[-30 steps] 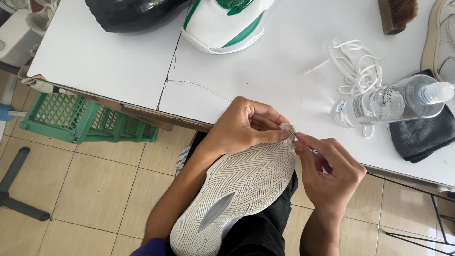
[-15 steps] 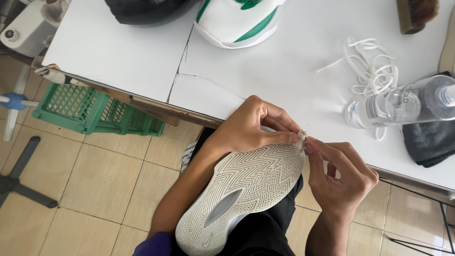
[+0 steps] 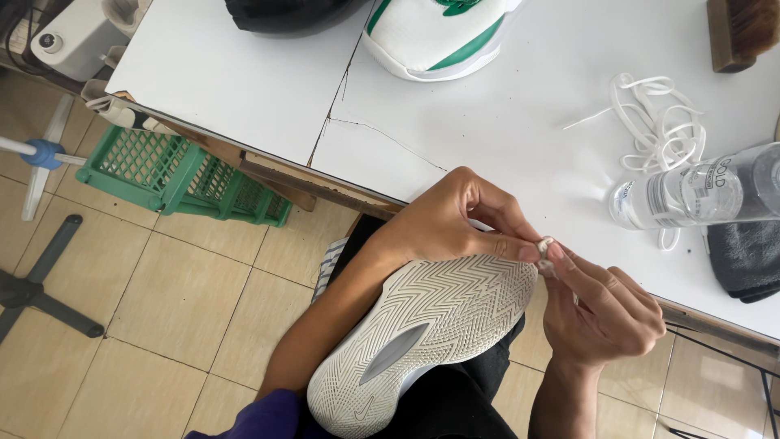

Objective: The person cleans the white sole of a green and white sneaker using a small white cloth. They hold the shoe in their left hand and rub the textured bottom with the cloth in their right hand, focusing on the tread pattern.

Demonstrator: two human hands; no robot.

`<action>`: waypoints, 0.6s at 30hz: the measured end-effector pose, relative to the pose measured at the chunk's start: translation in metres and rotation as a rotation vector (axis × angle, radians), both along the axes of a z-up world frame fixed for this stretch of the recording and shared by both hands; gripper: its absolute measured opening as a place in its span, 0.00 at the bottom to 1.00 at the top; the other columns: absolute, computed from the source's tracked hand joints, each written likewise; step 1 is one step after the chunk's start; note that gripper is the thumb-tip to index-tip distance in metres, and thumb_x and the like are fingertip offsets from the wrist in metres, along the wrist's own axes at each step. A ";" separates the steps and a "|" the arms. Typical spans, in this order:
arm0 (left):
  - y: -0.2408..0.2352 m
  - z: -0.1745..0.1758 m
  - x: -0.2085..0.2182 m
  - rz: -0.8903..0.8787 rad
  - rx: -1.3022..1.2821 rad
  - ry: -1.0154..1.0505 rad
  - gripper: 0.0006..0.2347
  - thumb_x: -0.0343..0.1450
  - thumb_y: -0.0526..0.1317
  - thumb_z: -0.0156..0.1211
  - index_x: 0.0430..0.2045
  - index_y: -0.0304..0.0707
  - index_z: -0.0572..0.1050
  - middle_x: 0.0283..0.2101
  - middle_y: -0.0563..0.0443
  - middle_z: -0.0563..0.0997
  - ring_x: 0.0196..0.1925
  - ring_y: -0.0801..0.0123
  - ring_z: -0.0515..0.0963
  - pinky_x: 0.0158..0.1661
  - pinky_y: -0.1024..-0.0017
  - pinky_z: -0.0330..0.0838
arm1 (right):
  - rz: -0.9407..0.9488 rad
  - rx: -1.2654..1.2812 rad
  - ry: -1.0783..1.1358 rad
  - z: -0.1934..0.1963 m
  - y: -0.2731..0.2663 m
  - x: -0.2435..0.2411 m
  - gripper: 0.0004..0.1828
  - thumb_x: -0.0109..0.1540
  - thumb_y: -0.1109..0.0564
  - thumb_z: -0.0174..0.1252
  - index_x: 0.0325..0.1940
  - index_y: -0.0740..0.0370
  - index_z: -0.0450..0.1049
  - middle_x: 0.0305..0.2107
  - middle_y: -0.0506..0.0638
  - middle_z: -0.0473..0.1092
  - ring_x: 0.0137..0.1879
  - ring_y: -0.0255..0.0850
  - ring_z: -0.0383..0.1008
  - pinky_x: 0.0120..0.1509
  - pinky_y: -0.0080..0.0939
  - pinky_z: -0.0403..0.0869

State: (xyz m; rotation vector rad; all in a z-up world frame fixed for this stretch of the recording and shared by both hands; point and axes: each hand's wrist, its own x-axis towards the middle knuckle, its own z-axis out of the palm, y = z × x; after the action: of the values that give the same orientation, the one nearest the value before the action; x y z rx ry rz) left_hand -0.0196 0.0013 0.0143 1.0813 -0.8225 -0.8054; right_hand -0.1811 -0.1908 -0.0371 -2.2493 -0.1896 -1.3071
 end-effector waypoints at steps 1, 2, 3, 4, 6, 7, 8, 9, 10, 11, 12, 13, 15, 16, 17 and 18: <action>-0.001 0.002 -0.001 0.002 0.000 0.000 0.07 0.71 0.41 0.76 0.39 0.41 0.88 0.41 0.49 0.93 0.46 0.72 0.93 0.51 0.80 0.87 | 0.002 0.000 0.000 -0.004 0.000 -0.001 0.08 0.66 0.69 0.81 0.45 0.66 0.87 0.41 0.64 0.85 0.28 0.39 0.79 0.31 0.37 0.63; -0.001 0.005 -0.003 0.060 0.035 0.019 0.09 0.68 0.42 0.79 0.37 0.41 0.87 0.39 0.49 0.92 0.43 0.72 0.93 0.50 0.81 0.88 | -0.036 0.074 0.034 -0.008 -0.001 -0.003 0.07 0.67 0.70 0.80 0.45 0.67 0.87 0.39 0.64 0.84 0.25 0.34 0.70 0.30 0.35 0.57; -0.002 0.007 -0.004 0.118 0.069 0.039 0.12 0.64 0.44 0.81 0.36 0.42 0.86 0.37 0.50 0.92 0.41 0.73 0.93 0.49 0.81 0.88 | -0.074 0.148 0.069 -0.011 -0.001 -0.004 0.07 0.67 0.71 0.79 0.45 0.68 0.87 0.38 0.63 0.84 0.22 0.30 0.61 0.29 0.34 0.51; -0.002 0.005 -0.005 0.118 0.068 0.038 0.12 0.64 0.44 0.81 0.36 0.42 0.86 0.37 0.50 0.92 0.41 0.73 0.93 0.49 0.81 0.88 | -0.074 0.147 0.068 -0.012 0.000 -0.005 0.07 0.67 0.71 0.79 0.45 0.68 0.87 0.38 0.63 0.84 0.22 0.30 0.61 0.29 0.34 0.51; -0.002 0.001 -0.006 0.107 0.002 0.015 0.08 0.68 0.41 0.79 0.37 0.41 0.88 0.38 0.48 0.92 0.43 0.74 0.93 0.45 0.85 0.85 | -0.103 0.218 0.114 -0.013 0.004 -0.005 0.10 0.67 0.66 0.81 0.49 0.68 0.86 0.21 0.48 0.74 0.22 0.29 0.57 0.30 0.34 0.54; -0.002 0.001 -0.006 0.107 0.001 0.014 0.08 0.68 0.41 0.79 0.37 0.41 0.88 0.38 0.48 0.92 0.43 0.74 0.93 0.45 0.85 0.85 | -0.103 0.217 0.113 -0.007 0.009 -0.003 0.10 0.67 0.66 0.81 0.49 0.68 0.86 0.21 0.48 0.74 0.22 0.29 0.57 0.30 0.34 0.54; -0.002 0.001 -0.006 0.098 0.000 0.025 0.09 0.68 0.42 0.78 0.37 0.41 0.88 0.38 0.47 0.93 0.42 0.73 0.93 0.45 0.85 0.85 | -0.121 0.218 0.121 -0.002 0.013 -0.002 0.08 0.67 0.65 0.79 0.46 0.69 0.86 0.28 0.54 0.78 0.21 0.31 0.59 0.29 0.34 0.53; -0.003 0.001 -0.006 0.088 0.000 0.036 0.10 0.68 0.43 0.78 0.38 0.40 0.88 0.38 0.46 0.93 0.42 0.73 0.93 0.44 0.85 0.84 | -0.139 0.219 0.129 0.003 0.018 -0.001 0.07 0.68 0.63 0.77 0.43 0.70 0.85 0.35 0.61 0.82 0.21 0.32 0.61 0.28 0.34 0.53; -0.002 0.001 -0.006 0.087 -0.001 0.035 0.10 0.68 0.43 0.78 0.38 0.40 0.88 0.38 0.46 0.93 0.42 0.73 0.93 0.44 0.85 0.84 | -0.141 0.219 0.128 0.003 0.019 0.003 0.07 0.68 0.63 0.77 0.43 0.70 0.85 0.35 0.61 0.82 0.21 0.32 0.61 0.28 0.34 0.53; -0.002 0.002 -0.006 0.094 0.021 0.017 0.10 0.68 0.45 0.78 0.38 0.44 0.88 0.38 0.50 0.93 0.42 0.76 0.92 0.47 0.83 0.84 | -0.066 0.209 0.083 0.003 0.020 0.008 0.12 0.71 0.63 0.71 0.54 0.67 0.76 0.45 0.68 0.81 0.19 0.28 0.52 0.25 0.31 0.50; -0.002 0.002 -0.006 0.103 0.043 -0.003 0.10 0.68 0.47 0.78 0.39 0.48 0.88 0.37 0.53 0.93 0.43 0.78 0.92 0.50 0.81 0.84 | 0.010 0.199 0.037 0.004 0.020 0.012 0.18 0.75 0.62 0.66 0.65 0.66 0.67 0.55 0.76 0.80 0.17 0.24 0.44 0.23 0.29 0.46; -0.001 0.002 -0.006 0.103 0.041 -0.004 0.10 0.68 0.47 0.78 0.39 0.48 0.88 0.37 0.53 0.93 0.43 0.78 0.92 0.50 0.81 0.84 | 0.011 0.197 0.035 -0.001 0.017 0.012 0.18 0.75 0.62 0.66 0.65 0.66 0.67 0.55 0.76 0.80 0.17 0.24 0.44 0.23 0.29 0.46; 0.000 0.001 -0.007 0.069 -0.034 -0.021 0.09 0.70 0.47 0.78 0.40 0.49 0.87 0.38 0.54 0.92 0.46 0.75 0.93 0.52 0.78 0.87 | 0.009 0.222 0.062 -0.011 0.012 0.010 0.07 0.72 0.70 0.69 0.55 0.67 0.83 0.46 0.69 0.83 0.38 0.42 0.86 0.31 0.32 0.68; -0.001 0.000 -0.005 0.072 -0.034 -0.021 0.09 0.70 0.47 0.78 0.40 0.49 0.87 0.38 0.54 0.92 0.46 0.75 0.93 0.52 0.78 0.87 | 0.011 0.221 0.063 -0.019 0.013 0.007 0.07 0.72 0.70 0.69 0.55 0.67 0.83 0.46 0.69 0.83 0.38 0.42 0.86 0.31 0.32 0.68; -0.003 -0.001 -0.004 0.017 -0.048 -0.022 0.10 0.70 0.48 0.77 0.38 0.48 0.85 0.36 0.58 0.90 0.43 0.80 0.89 0.51 0.79 0.83 | 0.006 0.341 0.047 -0.027 0.013 0.004 0.05 0.73 0.69 0.67 0.54 0.69 0.83 0.44 0.69 0.82 0.42 0.46 0.86 0.40 0.36 0.75; -0.004 -0.002 -0.003 -0.037 -0.062 -0.023 0.11 0.70 0.50 0.76 0.36 0.47 0.83 0.34 0.63 0.87 0.40 0.84 0.85 0.50 0.81 0.79 | 0.001 0.462 0.031 -0.035 0.014 0.002 0.04 0.74 0.68 0.66 0.53 0.70 0.82 0.42 0.68 0.81 0.46 0.50 0.86 0.49 0.41 0.81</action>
State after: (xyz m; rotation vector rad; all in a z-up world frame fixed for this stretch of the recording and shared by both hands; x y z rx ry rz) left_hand -0.0227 -0.0029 0.0123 1.0250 -0.8838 -0.7948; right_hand -0.1793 -0.1770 -0.0717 -1.8725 0.1133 -1.1723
